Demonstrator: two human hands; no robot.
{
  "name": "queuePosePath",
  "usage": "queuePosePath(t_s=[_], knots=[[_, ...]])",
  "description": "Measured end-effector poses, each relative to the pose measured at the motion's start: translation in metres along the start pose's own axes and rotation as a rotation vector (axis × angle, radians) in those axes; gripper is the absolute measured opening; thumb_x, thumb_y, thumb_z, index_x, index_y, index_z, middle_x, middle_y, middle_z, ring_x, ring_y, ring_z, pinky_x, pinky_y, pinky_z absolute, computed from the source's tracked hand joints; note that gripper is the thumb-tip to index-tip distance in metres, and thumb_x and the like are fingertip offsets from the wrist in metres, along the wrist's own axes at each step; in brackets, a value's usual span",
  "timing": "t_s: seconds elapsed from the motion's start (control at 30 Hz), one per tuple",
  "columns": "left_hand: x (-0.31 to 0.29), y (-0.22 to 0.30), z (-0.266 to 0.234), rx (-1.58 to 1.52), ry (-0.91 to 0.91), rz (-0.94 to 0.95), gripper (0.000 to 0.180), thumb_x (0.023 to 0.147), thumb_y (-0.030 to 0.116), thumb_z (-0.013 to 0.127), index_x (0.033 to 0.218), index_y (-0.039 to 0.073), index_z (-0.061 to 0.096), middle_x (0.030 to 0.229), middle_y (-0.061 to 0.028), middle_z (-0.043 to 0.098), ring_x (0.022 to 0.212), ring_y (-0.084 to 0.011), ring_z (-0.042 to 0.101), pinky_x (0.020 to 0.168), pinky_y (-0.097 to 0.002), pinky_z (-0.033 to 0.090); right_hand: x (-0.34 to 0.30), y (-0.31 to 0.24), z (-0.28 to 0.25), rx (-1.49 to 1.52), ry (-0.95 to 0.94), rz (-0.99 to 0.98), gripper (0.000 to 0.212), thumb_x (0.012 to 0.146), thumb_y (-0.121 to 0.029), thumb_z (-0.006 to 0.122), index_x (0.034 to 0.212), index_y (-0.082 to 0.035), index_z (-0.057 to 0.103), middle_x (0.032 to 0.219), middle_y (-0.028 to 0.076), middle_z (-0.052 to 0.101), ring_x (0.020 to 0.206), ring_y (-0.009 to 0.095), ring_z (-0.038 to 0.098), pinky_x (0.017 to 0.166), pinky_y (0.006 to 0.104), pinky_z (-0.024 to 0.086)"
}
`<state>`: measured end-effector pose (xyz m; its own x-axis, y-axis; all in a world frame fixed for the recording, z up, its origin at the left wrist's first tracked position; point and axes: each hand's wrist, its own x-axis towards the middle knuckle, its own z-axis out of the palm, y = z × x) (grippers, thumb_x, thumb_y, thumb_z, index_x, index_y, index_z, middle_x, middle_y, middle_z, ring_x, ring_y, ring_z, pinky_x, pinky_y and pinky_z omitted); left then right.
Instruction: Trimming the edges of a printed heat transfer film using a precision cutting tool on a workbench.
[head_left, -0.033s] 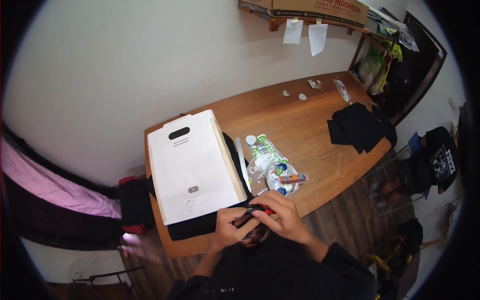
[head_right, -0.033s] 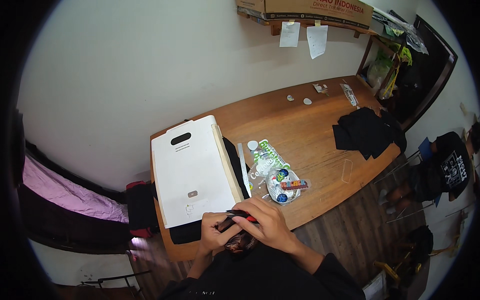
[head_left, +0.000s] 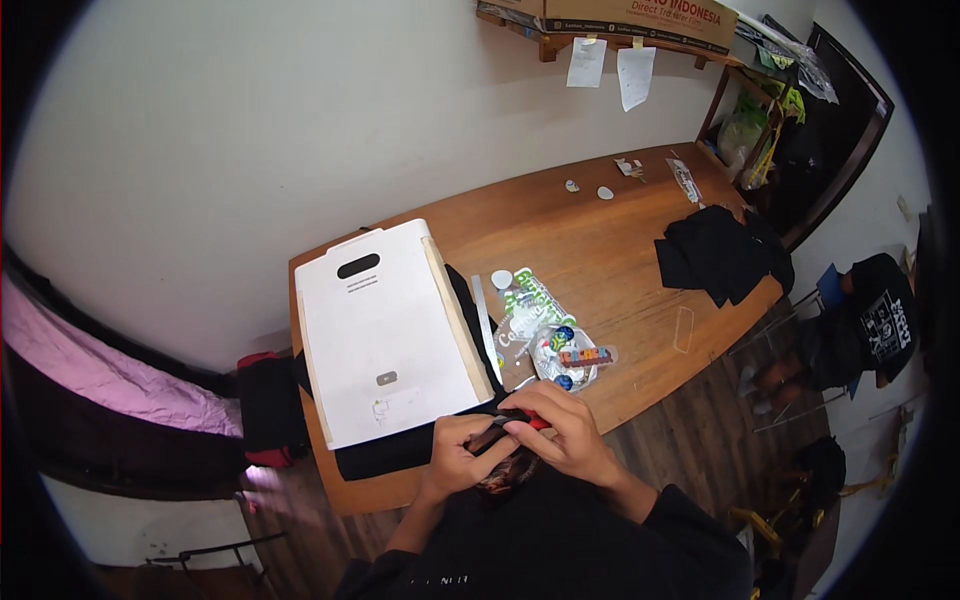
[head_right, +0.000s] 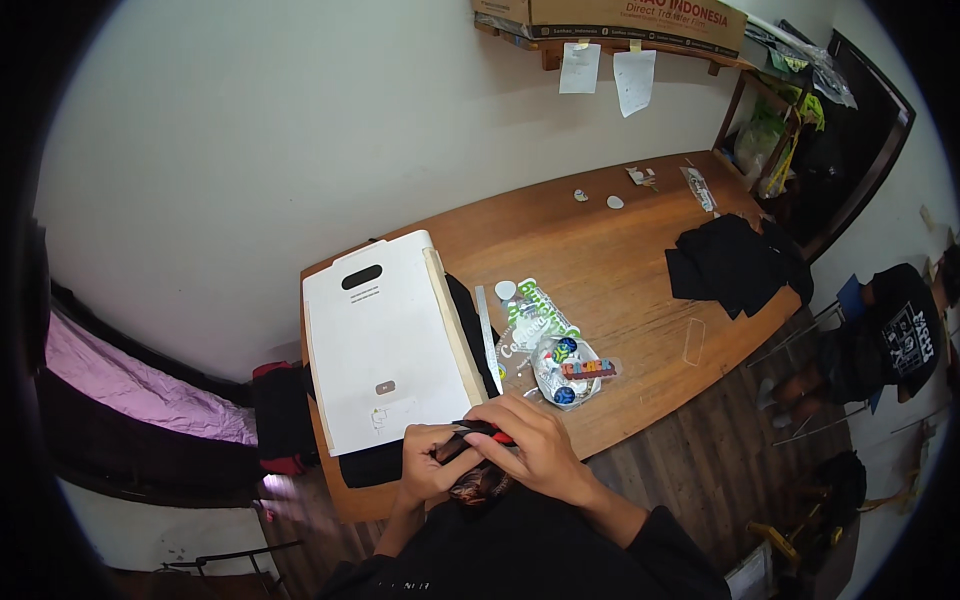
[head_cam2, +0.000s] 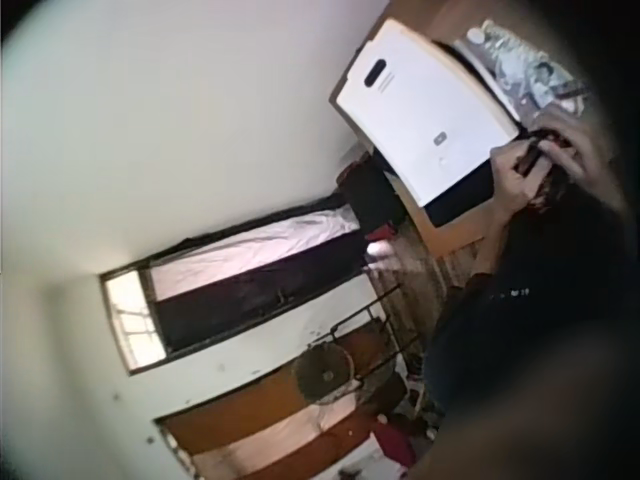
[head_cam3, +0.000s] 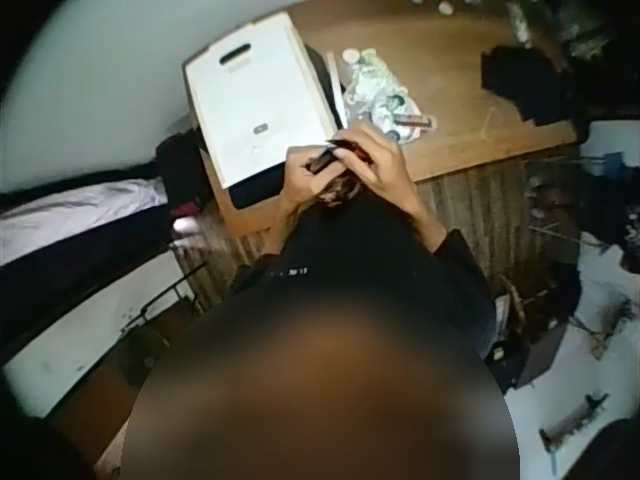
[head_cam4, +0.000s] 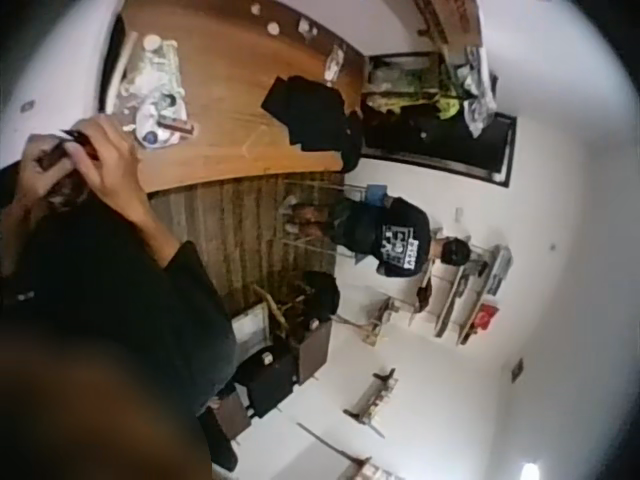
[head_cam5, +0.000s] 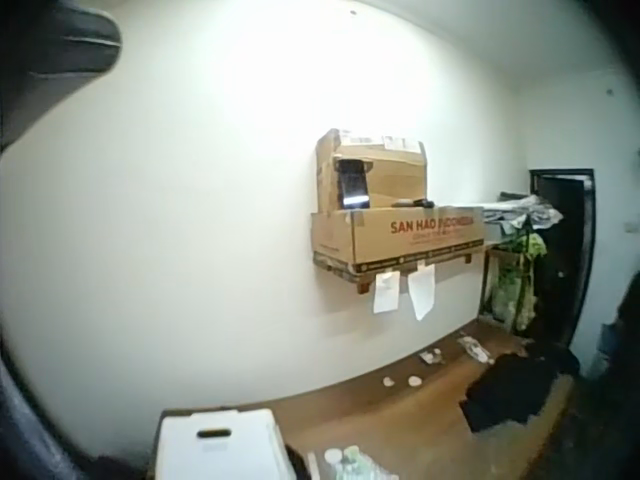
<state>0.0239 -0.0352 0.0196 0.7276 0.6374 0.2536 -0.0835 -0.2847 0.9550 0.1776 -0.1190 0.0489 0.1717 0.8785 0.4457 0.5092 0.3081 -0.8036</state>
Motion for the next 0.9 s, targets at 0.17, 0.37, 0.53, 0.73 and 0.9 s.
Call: queuePosePath(t_s=[0.17, 0.37, 0.53, 0.73, 0.9], knots=[[0.000, -0.002, 0.000, 0.028, 0.000, 0.035, 0.014, 0.076, 0.007, 0.072, 0.072, -0.002, 0.062, 0.052, -0.0032, 0.046, 0.046, -0.0077, 0.036, 0.043, -0.0244, 0.028, 0.000, -0.002, 0.000, 0.053, -0.029, 0.043, 0.019, 0.079, -0.006, 0.067, 0.095, 0.003, 0.062, 0.084, 0.013, 0.060, 0.077, 0.024, 0.060, 0.068, 0.0308, 0.047], [-0.003, -0.002, -0.001, 0.049, -0.012, 0.009, 0.015, 0.075, 0.007, 0.073, 0.071, -0.002, 0.062, 0.052, -0.0052, 0.047, 0.045, -0.0107, 0.038, 0.043, -0.0252, 0.030, -0.002, 0.001, 0.002, 0.047, -0.007, 0.058, 0.019, 0.081, -0.010, 0.068, 0.096, 0.000, 0.062, 0.086, 0.011, 0.061, 0.075, 0.025, 0.060, 0.064, 0.0314, 0.048], [-0.001, 0.003, -0.001, 0.040, -0.008, 0.038, 0.014, 0.075, 0.007, 0.072, 0.070, -0.002, 0.062, 0.052, -0.0059, 0.048, 0.045, -0.0117, 0.040, 0.044, -0.0256, 0.031, -0.003, 0.001, 0.000, 0.049, -0.037, 0.055, 0.019, 0.081, -0.010, 0.068, 0.096, 0.000, 0.062, 0.086, 0.011, 0.061, 0.074, 0.025, 0.060, 0.064, 0.0308, 0.048], [0.001, 0.009, -0.002, 0.036, -0.022, 0.039, 0.013, 0.075, 0.007, 0.072, 0.071, -0.002, 0.063, 0.054, -0.0063, 0.051, 0.046, -0.0110, 0.042, 0.044, -0.0248, 0.033, -0.003, 0.000, 0.000, 0.058, -0.045, 0.051, 0.019, 0.081, -0.010, 0.068, 0.095, 0.000, 0.062, 0.086, 0.011, 0.061, 0.073, 0.025, 0.060, 0.063, 0.0304, 0.048], [0.000, 0.011, -0.002, -0.008, -0.022, -0.028, 0.013, 0.076, 0.006, 0.071, 0.072, -0.003, 0.063, 0.055, -0.0062, 0.052, 0.047, -0.0096, 0.043, 0.045, -0.0237, 0.034, -0.004, 0.001, 0.002, 0.069, -0.024, 0.033, 0.018, 0.081, -0.009, 0.068, 0.095, 0.001, 0.062, 0.086, 0.011, 0.062, 0.073, 0.025, 0.060, 0.064, 0.0304, 0.048]])
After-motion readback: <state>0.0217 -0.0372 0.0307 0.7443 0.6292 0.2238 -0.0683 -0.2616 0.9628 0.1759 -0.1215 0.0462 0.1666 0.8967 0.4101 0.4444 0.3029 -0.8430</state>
